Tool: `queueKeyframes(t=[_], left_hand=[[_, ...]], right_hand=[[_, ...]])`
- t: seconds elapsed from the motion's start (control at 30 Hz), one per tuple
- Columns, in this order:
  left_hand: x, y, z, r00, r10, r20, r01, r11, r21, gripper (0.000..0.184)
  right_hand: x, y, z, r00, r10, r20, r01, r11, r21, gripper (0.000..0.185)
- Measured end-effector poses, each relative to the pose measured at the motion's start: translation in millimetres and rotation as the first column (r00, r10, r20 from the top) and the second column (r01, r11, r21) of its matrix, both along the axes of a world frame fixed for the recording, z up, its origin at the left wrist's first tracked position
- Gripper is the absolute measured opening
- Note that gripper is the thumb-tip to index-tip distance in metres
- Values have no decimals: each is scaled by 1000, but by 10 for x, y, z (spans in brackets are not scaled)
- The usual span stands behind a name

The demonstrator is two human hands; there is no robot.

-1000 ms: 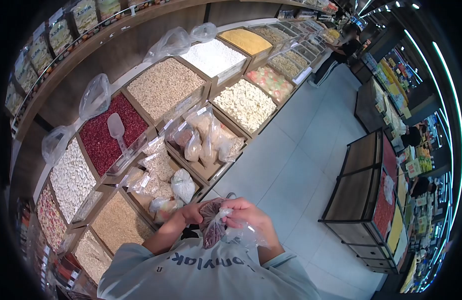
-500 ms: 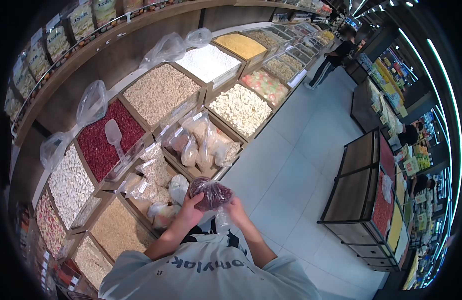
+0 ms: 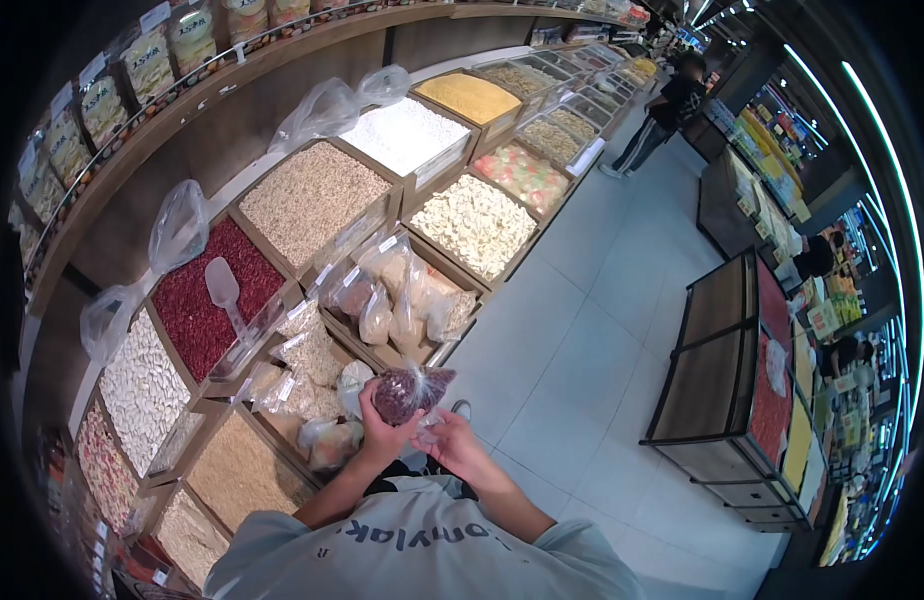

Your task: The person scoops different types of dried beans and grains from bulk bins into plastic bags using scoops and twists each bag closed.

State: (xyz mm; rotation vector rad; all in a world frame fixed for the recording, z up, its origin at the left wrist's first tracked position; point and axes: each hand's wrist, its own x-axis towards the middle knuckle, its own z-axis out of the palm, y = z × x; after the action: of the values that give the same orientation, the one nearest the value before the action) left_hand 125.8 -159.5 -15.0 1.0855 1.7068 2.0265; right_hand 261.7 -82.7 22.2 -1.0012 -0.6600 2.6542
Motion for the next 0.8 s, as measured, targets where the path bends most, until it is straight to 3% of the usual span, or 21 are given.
queueKeyframes(t=[0.03, 0.1, 0.17, 0.23, 0.3, 0.37, 0.4, 0.43, 0.5, 0.53, 0.57, 0.6, 0.63, 0.67, 0.7, 0.73, 0.77, 0.8], left_hand=[[-38, -12, -6, 1000, -4, 0, 4, 1000, 1, 78], [-142, -29, 12, 922, -70, -381, 91, 995, 38, 77], [-225, -27, 18, 902, -121, -414, 144, 989, 25, 74], [-298, -39, 189, 723, -140, -676, 192, 981, 2, 67], [-276, -48, 282, 680, -145, -719, 184, 983, -23, 59], [-253, -94, 271, 519, -284, -806, 258, 951, -169, 57], [-232, -121, 342, 440, -378, -815, 270, 921, -282, 61], [-186, -151, 420, 442, -379, -813, 264, 921, -286, 61], [-96, -198, 515, 615, -554, -561, 446, 831, -332, 64], [-104, -208, 353, 716, -577, -392, 535, 815, -222, 62], [-88, -194, 257, 720, -574, -390, 531, 818, -223, 62], [-75, -181, 223, 883, -457, -108, 440, 885, -149, 61], [-55, -181, 190, 935, -296, 196, 321, 940, -112, 62], [-48, -116, 149, 912, -246, 329, 305, 942, -140, 62], [-50, -85, 84, 911, -236, 337, 298, 943, -145, 62], [-56, -45, -13, 694, -299, 655, 455, 887, -77, 60], [-56, -41, -95, 374, -309, 874, 564, 824, 50, 58], [-28, -64, -107, 248, -335, 909, 559, 816, 149, 51]], right_hand=[[5, 1, -16, 999, -26, -21, 26, 999, 20, 38], [-3, 16, 23, 997, -56, -44, 57, 997, 41, 36], [9, 63, 151, 973, -54, -226, 34, 995, -92, 34], [-4, 125, 331, 962, -63, -266, 20, 987, -161, 39], [-13, 170, 381, 952, -69, -299, -5, 971, -240, 46], [-24, 188, 324, 971, -117, -210, 76, 978, -194, 54], [-2, 213, 210, 963, -174, -207, 139, 975, -172, 46], [32, 255, 103, 964, -168, -206, 132, 975, -176, 46], [49, 344, 14, 989, -119, -85, 128, 985, 117, 36], [39, 355, 27, 985, -175, -6, 174, 976, 133, 31], [22, 357, 34, 986, -169, -4, 168, 977, 131, 31], [12, 350, 33, 983, -181, 35, 170, 963, 209, 33], [12, 341, 25, 978, -196, 75, 167, 944, 285, 34], [12, 341, 8, 978, -190, 83, 160, 947, 279, 34], [2, 350, -14, 985, -161, 66, 137, 953, 270, 36], [-13, 351, -34, 991, -128, 47, 112, 959, 261, 38], [-40, 330, -53, 992, -116, 52, 99, 962, 255, 38], [-83, 306, -75, 993, -86, 80, 55, 941, 335, 40]])
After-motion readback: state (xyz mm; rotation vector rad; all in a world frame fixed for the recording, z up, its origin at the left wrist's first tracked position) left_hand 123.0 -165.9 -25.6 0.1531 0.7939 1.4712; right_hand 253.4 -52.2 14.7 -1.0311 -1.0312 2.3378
